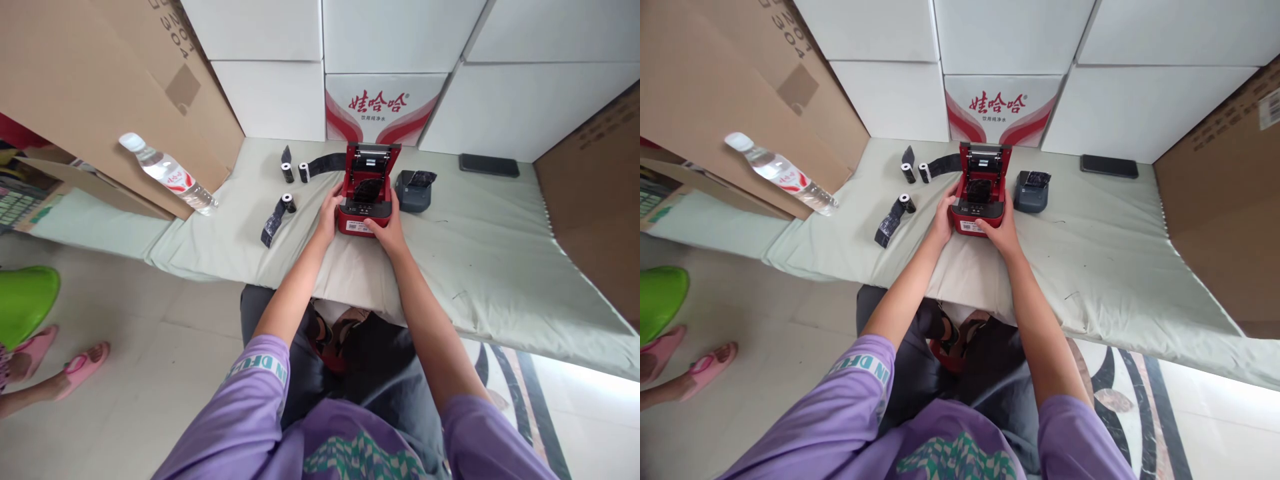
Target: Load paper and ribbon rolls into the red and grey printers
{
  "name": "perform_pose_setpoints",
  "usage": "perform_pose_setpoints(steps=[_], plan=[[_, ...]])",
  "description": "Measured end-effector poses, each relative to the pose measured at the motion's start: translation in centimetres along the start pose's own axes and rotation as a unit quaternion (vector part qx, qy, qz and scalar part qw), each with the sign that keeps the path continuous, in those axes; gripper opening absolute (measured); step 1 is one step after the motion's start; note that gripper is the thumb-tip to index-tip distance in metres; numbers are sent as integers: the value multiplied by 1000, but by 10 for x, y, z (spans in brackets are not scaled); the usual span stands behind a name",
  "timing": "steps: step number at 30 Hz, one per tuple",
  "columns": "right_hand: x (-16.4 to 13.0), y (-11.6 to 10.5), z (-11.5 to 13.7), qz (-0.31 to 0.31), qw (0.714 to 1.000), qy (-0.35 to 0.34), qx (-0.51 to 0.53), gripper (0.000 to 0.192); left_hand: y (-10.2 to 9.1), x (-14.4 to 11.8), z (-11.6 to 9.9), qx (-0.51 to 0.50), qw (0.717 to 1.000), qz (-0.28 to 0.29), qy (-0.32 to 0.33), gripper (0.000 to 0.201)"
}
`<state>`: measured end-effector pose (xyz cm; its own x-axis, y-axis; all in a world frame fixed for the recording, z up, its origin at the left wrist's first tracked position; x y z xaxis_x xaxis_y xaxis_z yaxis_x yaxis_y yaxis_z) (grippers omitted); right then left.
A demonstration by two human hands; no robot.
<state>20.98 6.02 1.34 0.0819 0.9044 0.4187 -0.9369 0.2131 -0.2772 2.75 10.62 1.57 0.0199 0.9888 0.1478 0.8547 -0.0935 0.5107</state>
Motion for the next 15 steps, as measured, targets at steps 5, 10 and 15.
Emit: perform_pose_setpoints(steps=[5, 10, 15], plan=[[2, 0, -6, 11, 1000, -5, -3, 132, 0, 5, 8, -50, 998, 29, 1, 59], [2, 1, -14, 1, 1000, -10, 20, 132, -4, 2, -9, 103, 989, 67, 77, 61], [2, 1, -17, -4, 1000, -6, 1, 131, 23, 0, -53, 310, 926, 170, 129, 58]])
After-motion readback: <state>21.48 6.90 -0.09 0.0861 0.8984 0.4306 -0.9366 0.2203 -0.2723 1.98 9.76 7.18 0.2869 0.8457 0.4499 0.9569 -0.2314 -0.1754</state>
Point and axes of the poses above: each hand's wrist, its own x-axis towards the middle knuckle, its own y-axis out of the palm, z = x × y, the point moved 6 cm from there along x, towards the middle knuckle, and after that the axes turned 8 degrees about -x, right-handed, at the moved point
